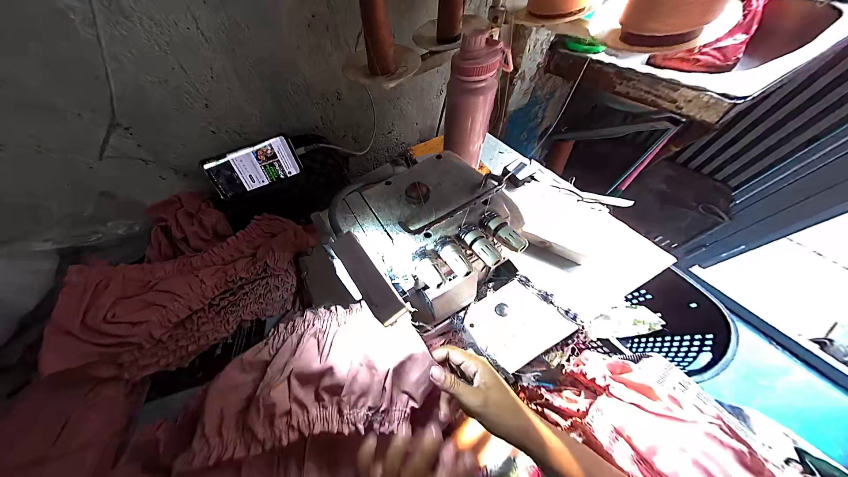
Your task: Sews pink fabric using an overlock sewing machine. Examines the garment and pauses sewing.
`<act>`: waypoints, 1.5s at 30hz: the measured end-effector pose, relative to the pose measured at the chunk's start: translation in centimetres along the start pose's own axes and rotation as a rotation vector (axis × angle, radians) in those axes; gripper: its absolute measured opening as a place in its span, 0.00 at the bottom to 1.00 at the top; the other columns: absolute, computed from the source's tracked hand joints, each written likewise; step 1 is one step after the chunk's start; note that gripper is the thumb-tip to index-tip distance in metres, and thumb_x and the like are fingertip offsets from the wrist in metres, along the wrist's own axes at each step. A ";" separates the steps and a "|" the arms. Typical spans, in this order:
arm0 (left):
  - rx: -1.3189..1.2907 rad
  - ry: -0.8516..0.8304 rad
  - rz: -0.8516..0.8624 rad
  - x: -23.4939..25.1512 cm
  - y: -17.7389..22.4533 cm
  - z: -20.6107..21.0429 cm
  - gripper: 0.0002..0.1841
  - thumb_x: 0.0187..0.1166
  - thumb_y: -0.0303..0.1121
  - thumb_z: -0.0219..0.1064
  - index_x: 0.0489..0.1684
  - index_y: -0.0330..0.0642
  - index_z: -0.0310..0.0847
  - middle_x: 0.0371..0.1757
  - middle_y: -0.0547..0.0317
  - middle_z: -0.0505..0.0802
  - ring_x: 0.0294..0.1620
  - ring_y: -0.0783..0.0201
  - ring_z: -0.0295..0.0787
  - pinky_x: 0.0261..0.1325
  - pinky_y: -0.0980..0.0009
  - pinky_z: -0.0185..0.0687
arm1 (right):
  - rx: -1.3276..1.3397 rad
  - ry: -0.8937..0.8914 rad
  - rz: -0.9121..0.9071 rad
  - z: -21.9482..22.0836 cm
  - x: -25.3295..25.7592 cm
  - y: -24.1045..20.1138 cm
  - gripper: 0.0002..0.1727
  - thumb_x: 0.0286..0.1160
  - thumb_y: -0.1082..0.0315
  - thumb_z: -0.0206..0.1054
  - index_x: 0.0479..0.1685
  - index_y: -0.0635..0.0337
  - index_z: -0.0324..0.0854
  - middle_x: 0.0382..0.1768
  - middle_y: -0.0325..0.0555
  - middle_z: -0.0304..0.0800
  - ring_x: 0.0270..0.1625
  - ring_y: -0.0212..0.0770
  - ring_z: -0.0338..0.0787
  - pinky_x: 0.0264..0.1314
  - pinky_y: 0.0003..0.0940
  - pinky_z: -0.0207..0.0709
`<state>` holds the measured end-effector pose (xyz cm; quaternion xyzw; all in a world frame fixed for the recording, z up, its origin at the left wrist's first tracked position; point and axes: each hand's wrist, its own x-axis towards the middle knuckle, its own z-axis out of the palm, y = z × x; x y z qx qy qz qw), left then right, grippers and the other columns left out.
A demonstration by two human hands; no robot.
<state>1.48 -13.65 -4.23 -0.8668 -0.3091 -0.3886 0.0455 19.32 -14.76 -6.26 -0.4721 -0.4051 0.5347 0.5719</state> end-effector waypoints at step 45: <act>-0.098 -0.027 -0.050 9.7 -6.6 0.4 0.26 0.91 0.50 0.51 0.31 0.36 0.78 0.27 0.53 0.84 0.35 0.68 0.83 0.43 0.77 0.77 | -0.051 0.146 -0.155 2.8 0.3 -0.3 0.14 0.75 0.66 0.73 0.53 0.65 0.85 0.39 0.36 0.94 0.39 0.22 0.91 0.46 0.21 0.87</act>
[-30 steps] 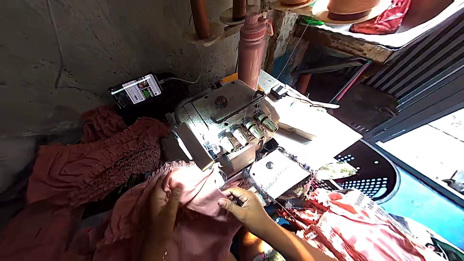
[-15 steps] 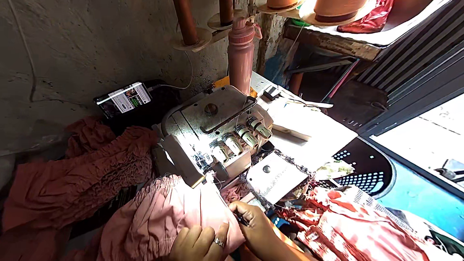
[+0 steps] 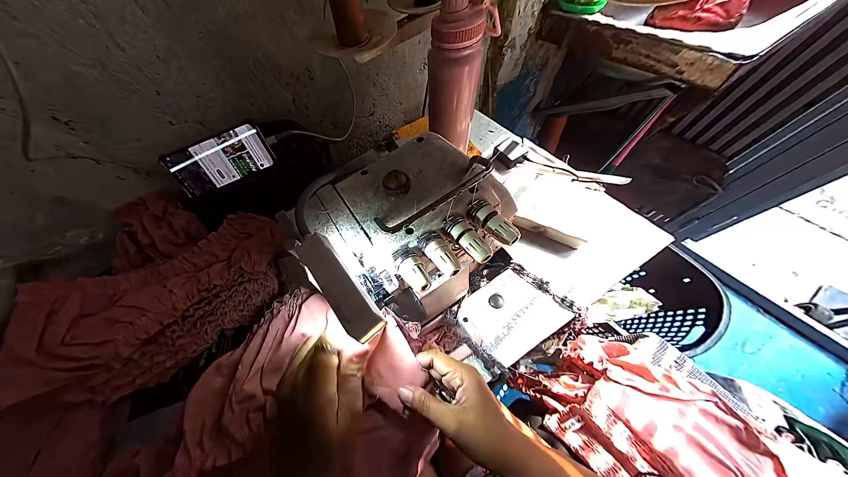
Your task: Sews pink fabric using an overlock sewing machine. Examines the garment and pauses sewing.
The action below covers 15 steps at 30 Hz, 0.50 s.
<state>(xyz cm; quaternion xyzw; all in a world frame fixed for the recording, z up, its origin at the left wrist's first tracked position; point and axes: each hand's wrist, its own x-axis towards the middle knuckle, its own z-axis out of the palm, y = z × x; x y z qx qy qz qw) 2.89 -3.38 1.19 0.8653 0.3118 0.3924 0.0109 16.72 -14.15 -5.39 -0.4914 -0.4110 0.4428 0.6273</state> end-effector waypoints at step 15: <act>0.036 -0.061 0.251 -6.9 2.7 0.0 0.10 0.89 0.41 0.57 0.46 0.54 0.86 0.42 0.64 0.82 0.49 0.63 0.73 0.61 0.71 0.61 | 0.186 -0.278 0.299 -2.9 -2.6 -2.8 0.18 0.87 0.75 0.52 0.69 0.69 0.76 0.43 0.34 0.92 0.36 0.22 0.90 0.40 0.21 0.86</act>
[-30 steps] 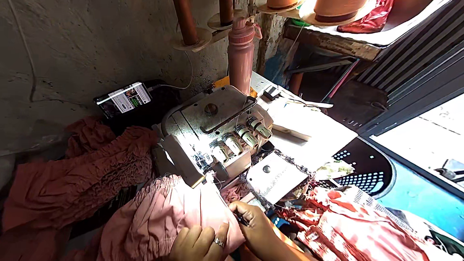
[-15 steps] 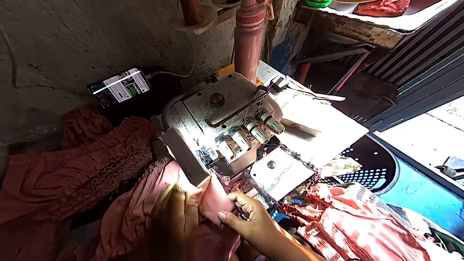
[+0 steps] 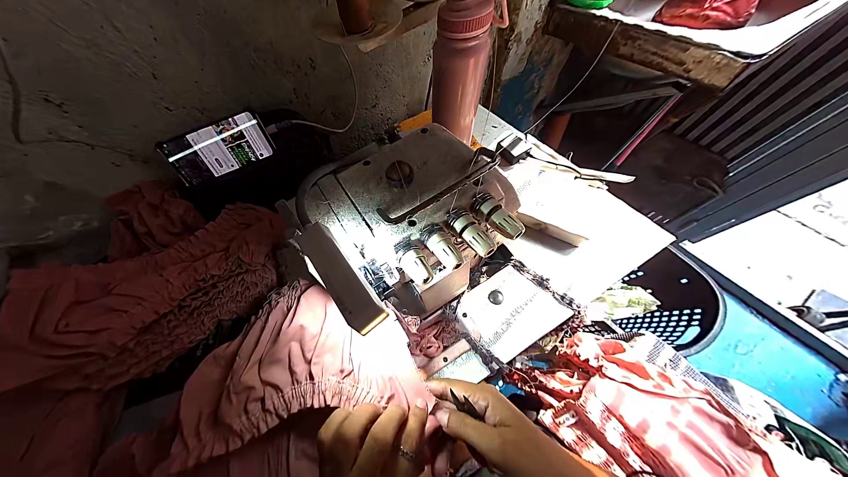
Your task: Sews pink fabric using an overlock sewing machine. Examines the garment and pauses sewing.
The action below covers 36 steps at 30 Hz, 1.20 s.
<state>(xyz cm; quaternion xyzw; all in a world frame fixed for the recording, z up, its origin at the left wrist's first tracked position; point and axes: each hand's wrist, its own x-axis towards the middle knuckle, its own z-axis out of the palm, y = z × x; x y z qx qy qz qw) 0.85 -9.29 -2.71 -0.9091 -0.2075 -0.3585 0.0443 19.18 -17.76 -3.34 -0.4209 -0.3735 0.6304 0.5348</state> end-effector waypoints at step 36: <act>0.011 -0.193 -0.797 3.3 1.7 1.0 0.23 0.84 0.42 0.60 0.39 0.27 0.90 0.34 0.40 0.95 0.39 0.51 0.97 0.44 0.55 0.90 | -0.545 0.352 -0.329 -0.4 6.2 0.5 0.16 0.71 0.60 0.66 0.15 0.51 0.77 0.12 0.27 0.71 0.16 0.20 0.70 0.20 0.22 0.61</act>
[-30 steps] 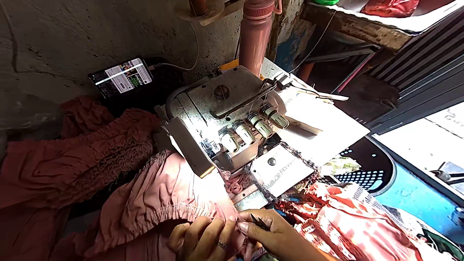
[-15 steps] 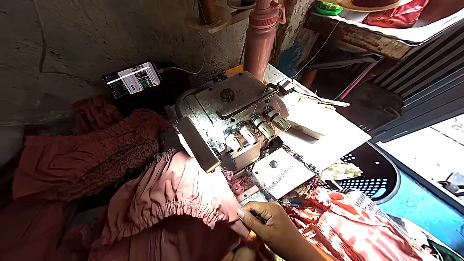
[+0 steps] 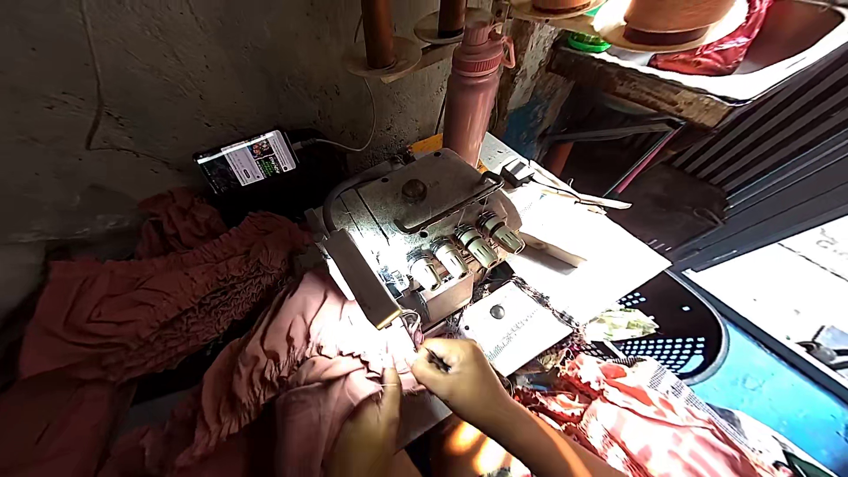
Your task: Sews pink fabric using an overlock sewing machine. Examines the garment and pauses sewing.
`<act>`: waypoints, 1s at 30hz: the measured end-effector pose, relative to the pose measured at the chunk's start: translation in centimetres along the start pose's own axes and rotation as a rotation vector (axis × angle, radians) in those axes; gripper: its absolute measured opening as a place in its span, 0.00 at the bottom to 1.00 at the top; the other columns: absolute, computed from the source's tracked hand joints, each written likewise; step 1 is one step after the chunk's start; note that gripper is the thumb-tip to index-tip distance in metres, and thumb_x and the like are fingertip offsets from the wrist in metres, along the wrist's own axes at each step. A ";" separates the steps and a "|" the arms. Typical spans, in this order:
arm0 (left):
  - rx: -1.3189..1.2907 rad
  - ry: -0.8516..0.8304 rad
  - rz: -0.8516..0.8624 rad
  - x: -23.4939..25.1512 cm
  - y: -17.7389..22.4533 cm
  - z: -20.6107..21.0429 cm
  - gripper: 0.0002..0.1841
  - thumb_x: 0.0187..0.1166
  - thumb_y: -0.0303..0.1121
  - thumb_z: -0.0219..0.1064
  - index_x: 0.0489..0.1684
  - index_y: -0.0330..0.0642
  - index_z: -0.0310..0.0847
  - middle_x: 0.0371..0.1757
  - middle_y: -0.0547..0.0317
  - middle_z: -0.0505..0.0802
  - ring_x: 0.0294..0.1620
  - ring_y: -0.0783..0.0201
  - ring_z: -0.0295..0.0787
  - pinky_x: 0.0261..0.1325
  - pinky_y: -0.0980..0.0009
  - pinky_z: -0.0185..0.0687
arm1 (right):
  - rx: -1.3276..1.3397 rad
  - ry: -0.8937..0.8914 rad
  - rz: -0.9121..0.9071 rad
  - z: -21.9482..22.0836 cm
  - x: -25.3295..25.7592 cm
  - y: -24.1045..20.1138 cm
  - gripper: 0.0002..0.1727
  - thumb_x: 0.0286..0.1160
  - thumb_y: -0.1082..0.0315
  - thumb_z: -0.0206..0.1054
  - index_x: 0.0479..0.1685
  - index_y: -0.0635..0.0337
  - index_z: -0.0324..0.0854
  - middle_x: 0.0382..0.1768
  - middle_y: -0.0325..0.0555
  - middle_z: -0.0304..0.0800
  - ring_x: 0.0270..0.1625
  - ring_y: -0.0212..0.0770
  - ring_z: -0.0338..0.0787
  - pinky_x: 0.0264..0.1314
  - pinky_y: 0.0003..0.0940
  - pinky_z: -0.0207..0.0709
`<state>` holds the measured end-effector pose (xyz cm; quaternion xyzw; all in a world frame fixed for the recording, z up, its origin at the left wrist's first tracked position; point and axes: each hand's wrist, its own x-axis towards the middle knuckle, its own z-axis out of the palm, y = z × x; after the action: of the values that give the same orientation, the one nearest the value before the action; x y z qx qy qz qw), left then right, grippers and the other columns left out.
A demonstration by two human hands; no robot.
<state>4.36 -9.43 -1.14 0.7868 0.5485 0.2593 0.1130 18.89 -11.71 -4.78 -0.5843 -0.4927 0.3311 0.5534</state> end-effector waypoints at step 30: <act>-0.095 0.051 -0.422 3.4 -3.3 -4.4 0.35 0.95 0.49 0.43 0.50 0.18 0.86 0.44 0.23 0.92 0.51 0.31 0.91 0.54 0.35 0.78 | -0.881 0.099 -0.467 3.8 2.7 -4.9 0.16 0.66 0.68 0.73 0.54 0.55 0.92 0.44 0.52 0.92 0.25 0.46 0.91 0.21 0.39 0.84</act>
<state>0.29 -5.55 2.00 0.6416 0.6908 0.2752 0.1879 15.12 -8.44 -0.24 -0.6517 -0.6765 -0.0693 0.3361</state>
